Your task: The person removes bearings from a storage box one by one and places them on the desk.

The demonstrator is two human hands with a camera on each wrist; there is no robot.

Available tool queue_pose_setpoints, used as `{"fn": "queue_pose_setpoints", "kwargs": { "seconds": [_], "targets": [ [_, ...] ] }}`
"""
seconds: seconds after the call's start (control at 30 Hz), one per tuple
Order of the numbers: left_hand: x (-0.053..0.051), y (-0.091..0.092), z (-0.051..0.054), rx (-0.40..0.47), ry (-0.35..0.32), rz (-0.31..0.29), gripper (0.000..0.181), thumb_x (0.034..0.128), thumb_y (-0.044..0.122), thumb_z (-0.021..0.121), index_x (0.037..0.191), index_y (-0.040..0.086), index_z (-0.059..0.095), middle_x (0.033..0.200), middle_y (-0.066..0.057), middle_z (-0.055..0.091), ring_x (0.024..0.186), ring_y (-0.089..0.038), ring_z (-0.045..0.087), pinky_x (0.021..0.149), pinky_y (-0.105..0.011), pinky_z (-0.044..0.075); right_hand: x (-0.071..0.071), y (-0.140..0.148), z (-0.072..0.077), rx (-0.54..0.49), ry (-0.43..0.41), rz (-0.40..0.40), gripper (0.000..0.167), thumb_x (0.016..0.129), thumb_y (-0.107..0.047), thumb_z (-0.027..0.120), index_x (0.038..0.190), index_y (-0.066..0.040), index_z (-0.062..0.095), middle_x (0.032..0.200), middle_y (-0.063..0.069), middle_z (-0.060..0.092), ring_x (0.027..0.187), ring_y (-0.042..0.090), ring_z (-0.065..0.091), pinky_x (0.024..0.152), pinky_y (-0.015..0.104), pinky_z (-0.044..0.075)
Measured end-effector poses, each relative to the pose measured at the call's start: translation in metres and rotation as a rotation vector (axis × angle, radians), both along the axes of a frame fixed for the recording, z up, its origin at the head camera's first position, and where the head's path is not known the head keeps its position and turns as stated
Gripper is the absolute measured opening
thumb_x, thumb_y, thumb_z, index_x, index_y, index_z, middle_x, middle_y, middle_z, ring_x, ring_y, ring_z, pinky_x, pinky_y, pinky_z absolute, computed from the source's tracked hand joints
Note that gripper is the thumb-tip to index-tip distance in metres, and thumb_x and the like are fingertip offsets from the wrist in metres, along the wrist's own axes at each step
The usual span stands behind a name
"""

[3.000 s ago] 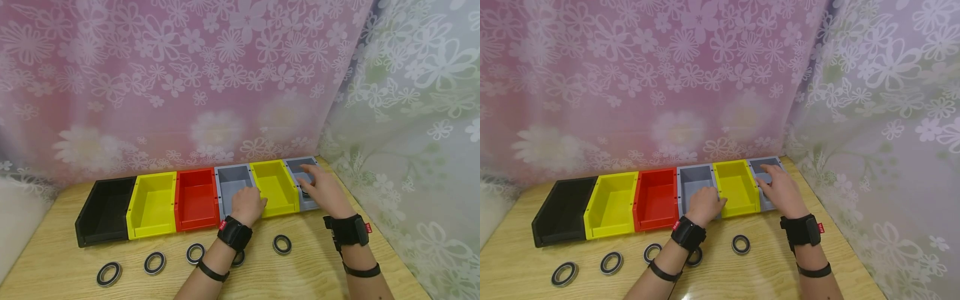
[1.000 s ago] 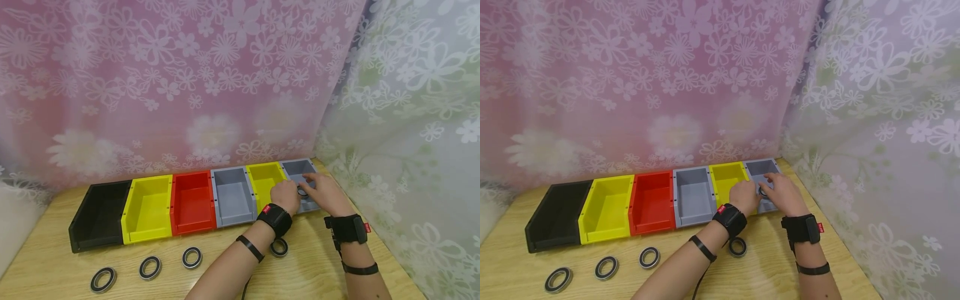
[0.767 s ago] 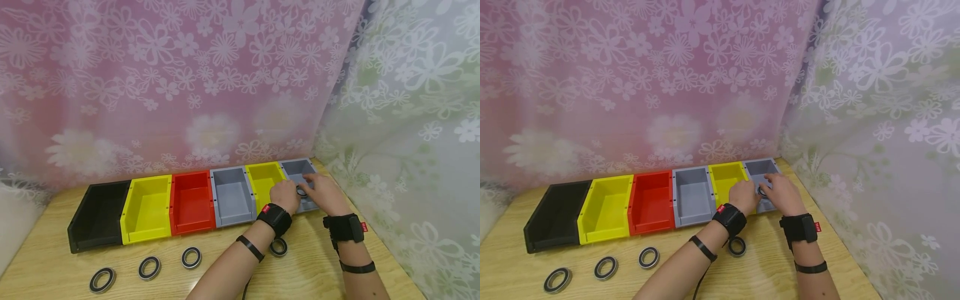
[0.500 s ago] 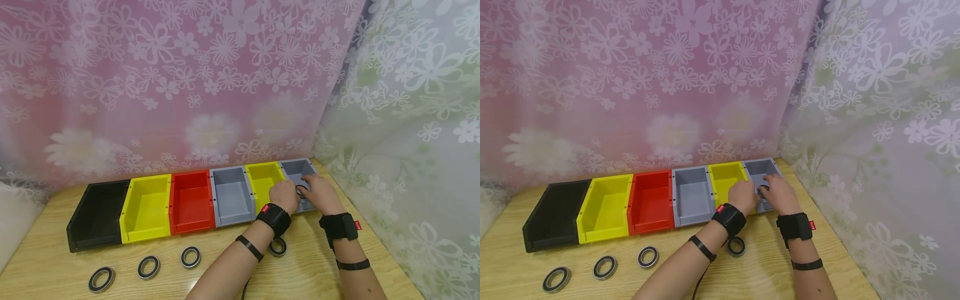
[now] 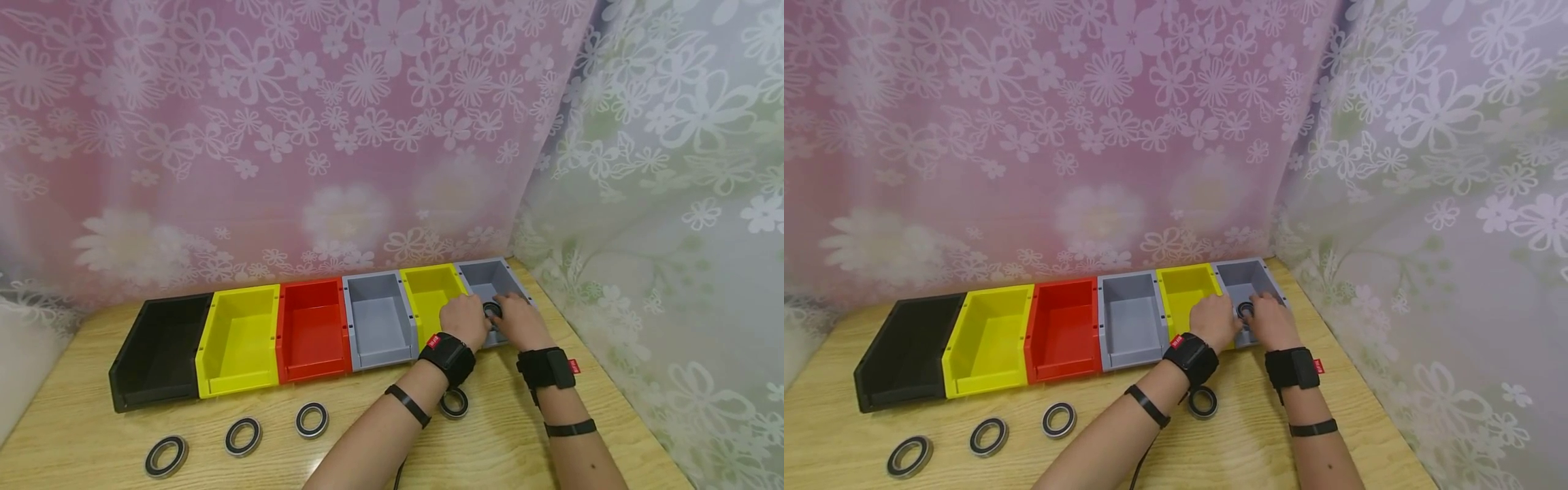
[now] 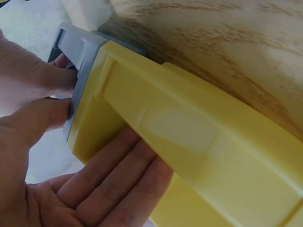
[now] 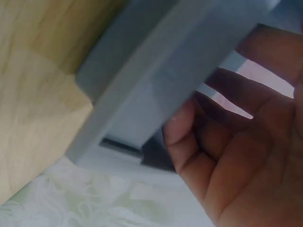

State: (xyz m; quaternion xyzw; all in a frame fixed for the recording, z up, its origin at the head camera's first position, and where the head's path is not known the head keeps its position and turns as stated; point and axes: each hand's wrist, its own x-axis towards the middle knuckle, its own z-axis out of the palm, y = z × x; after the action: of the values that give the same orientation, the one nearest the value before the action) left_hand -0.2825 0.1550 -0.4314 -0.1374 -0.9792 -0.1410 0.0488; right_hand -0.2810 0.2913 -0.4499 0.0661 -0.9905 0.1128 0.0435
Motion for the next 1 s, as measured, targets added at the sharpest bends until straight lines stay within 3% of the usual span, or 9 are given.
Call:
{"fn": "queue_pose_setpoints", "kwargs": {
  "seconds": [0.27,0.47,0.57,0.73,1.0],
  "targets": [
    [-0.001,0.002,0.0,0.016,0.009,-0.003,0.033,0.0912,0.048,0.077,0.09,0.015,0.078,0.068,0.001,0.064,0.05,-0.014,0.054,0.044,-0.028,0.042,-0.003,-0.001,-0.008,0.02,0.004,0.017,0.031,0.094,-0.007,0.074,0.12,0.01,0.068,0.092,0.024,0.064,0.084,0.041,0.065,0.072,0.052,0.054],
    [-0.002,0.003,0.0,-0.004,-0.005,0.012,0.036,0.0888,0.052,0.078,0.099,0.018,0.081,0.074,0.001,0.069,0.054,-0.014,0.059,0.047,-0.028,0.048,-0.003,0.0,-0.01,0.024,-0.024,0.036,0.044,0.099,-0.01,0.067,0.138,0.008,0.059,0.119,0.033,0.065,0.104,0.049,0.064,0.081,0.057,0.055],
    [-0.002,0.003,0.0,-0.007,-0.016,0.013,0.036,0.0891,0.053,0.077,0.099,0.019,0.081,0.074,0.001,0.069,0.053,-0.014,0.059,0.047,-0.029,0.048,-0.003,0.001,-0.011,0.026,-0.034,0.048,0.039,0.101,-0.008,0.063,0.138,0.004,0.061,0.122,0.032,0.064,0.107,0.049,0.064,0.08,0.057,0.055],
    [-0.001,0.002,0.0,0.0,-0.021,0.005,0.034,0.0895,0.051,0.078,0.095,0.018,0.081,0.073,0.001,0.069,0.052,-0.014,0.057,0.046,-0.029,0.046,-0.004,0.001,-0.012,0.01,-0.012,0.056,0.03,0.1,-0.008,0.066,0.128,0.001,0.067,0.106,0.027,0.067,0.093,0.043,0.065,0.072,0.054,0.054],
    [0.0,0.0,0.0,-0.009,-0.003,0.006,0.033,0.0903,0.049,0.078,0.093,0.017,0.08,0.073,0.001,0.069,0.053,-0.015,0.059,0.047,-0.029,0.047,-0.005,-0.002,-0.014,0.01,0.021,0.02,0.031,0.097,-0.007,0.068,0.128,-0.002,0.071,0.089,0.019,0.063,0.077,0.035,0.059,0.065,0.049,0.051]
  ]
}}
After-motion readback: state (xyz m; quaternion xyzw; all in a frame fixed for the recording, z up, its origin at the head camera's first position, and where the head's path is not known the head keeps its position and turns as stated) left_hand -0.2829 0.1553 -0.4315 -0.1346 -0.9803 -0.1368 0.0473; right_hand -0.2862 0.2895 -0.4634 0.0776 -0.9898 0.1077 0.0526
